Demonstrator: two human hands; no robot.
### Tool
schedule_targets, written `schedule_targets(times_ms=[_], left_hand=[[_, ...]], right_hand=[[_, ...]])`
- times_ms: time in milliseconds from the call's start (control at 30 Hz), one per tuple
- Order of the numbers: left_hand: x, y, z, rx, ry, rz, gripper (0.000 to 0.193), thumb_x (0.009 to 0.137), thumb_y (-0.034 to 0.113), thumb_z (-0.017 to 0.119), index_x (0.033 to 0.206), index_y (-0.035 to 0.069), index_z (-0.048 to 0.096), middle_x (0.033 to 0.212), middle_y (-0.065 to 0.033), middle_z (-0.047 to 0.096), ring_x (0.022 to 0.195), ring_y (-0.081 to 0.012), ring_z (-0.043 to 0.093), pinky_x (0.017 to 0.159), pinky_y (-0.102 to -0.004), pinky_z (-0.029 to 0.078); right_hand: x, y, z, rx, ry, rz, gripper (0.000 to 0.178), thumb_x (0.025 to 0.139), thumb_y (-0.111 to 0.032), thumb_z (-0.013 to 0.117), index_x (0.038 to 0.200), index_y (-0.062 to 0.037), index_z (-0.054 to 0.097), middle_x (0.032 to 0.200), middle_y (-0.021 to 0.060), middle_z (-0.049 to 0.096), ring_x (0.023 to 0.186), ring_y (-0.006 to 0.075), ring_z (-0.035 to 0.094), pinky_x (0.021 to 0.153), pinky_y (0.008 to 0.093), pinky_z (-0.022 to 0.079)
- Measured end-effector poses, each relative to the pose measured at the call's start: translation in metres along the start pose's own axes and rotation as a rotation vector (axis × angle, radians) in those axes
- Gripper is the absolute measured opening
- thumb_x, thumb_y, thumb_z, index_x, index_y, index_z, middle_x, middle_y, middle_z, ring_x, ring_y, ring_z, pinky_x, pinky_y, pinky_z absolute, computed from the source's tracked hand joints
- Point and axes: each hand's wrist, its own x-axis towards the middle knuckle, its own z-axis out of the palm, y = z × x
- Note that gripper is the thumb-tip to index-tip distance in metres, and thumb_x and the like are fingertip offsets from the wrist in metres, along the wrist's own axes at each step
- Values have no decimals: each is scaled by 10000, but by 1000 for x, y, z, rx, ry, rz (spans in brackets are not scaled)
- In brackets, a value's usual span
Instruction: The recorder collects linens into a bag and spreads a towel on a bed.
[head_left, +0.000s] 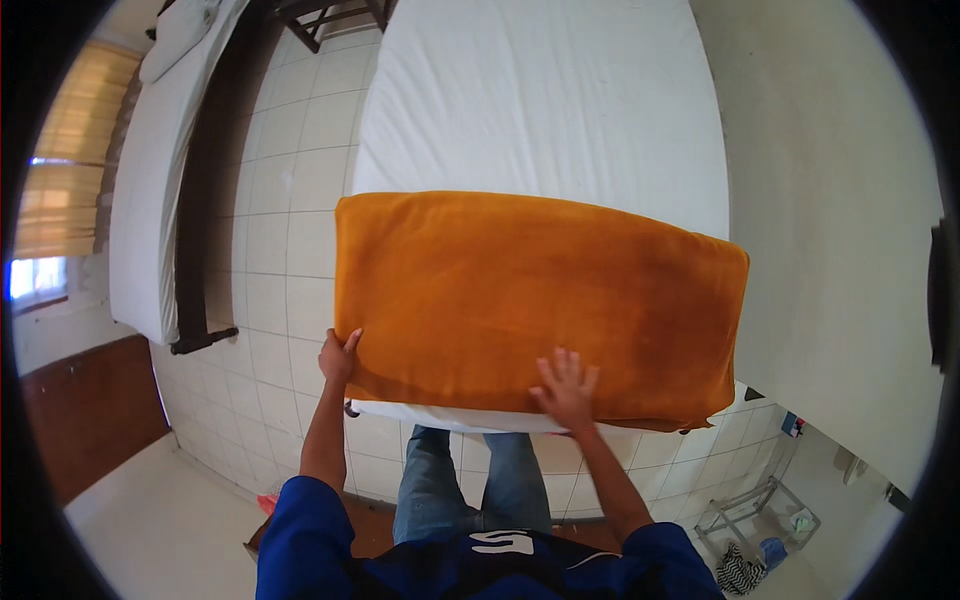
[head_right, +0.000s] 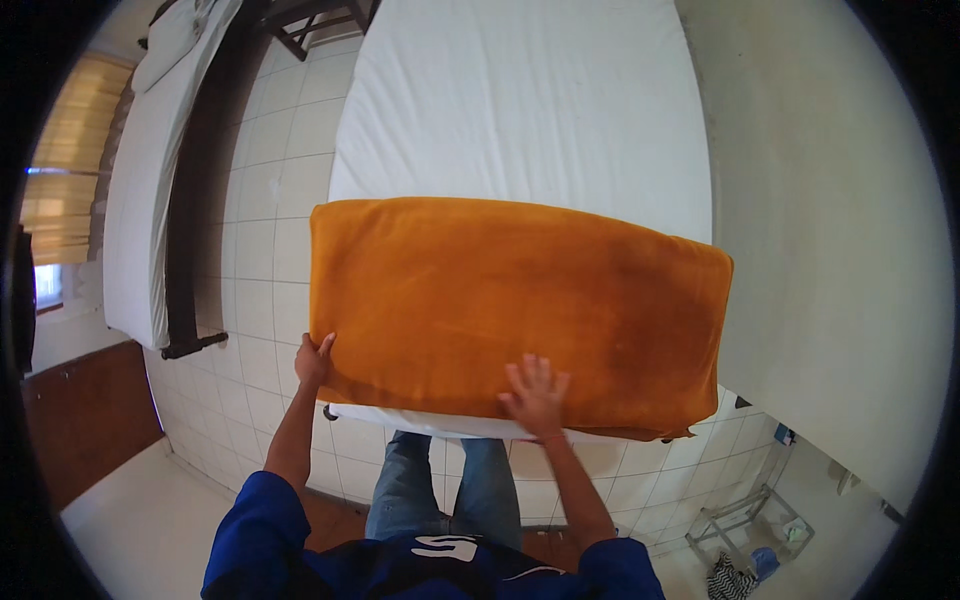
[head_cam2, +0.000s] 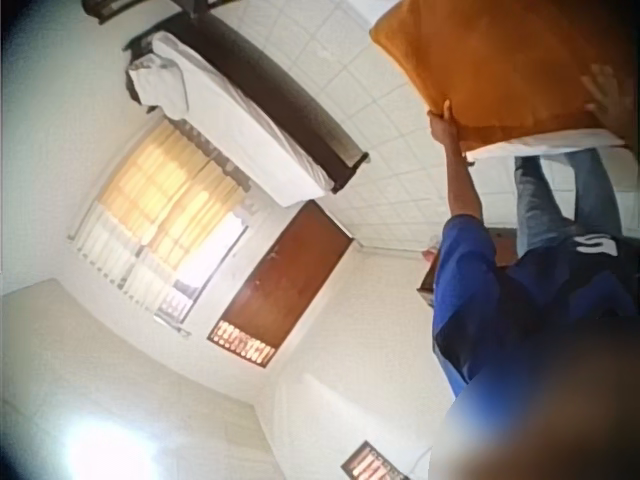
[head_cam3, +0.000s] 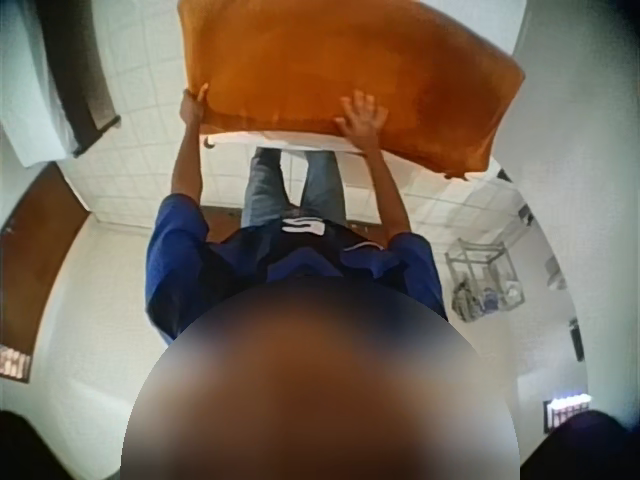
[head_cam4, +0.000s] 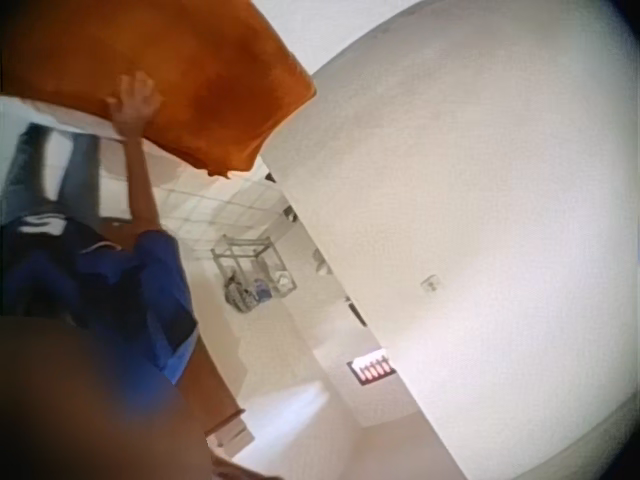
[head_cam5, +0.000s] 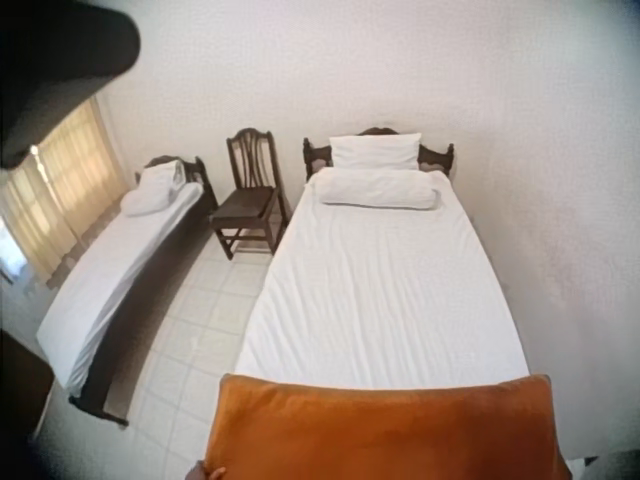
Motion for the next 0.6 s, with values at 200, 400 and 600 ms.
schedule_targets(times_ms=[200, 400, 600], left_hand=[[-7, -58, 10, -389, 0, -73, 682, 846, 612, 629, 1037, -42, 615, 865, -205, 673, 845, -363, 660, 754, -431, 514], [-61, -106, 35, -600, 76, 22, 571, 832, 466, 736, 1043, -52, 620, 905, -171, 667, 787, -276, 649, 727, -376, 516], [-76, -103, 63, -937, 191, -31, 543, 795, 393, 802, 1026, -38, 568, 959, -134, 642, 861, -193, 622, 768, -310, 506]], right_hand=[[-74, 114, -31, 93, -185, 996, 863, 861, -593, 596, 1536, -204, 224, 1601, 193, 74, 1484, 344, 63, 1109, 660, 50], [-98, 128, 16, 606, 471, 1315, 772, 862, -480, 670, 1413, -28, 374, 1426, 235, 366, 1287, 357, 382, 1001, 453, 389], [-83, 52, 66, 2137, 206, 1220, 594, 860, -555, 635, 1267, -132, 543, 1127, 48, 636, 907, 247, 628, 736, 338, 537]])
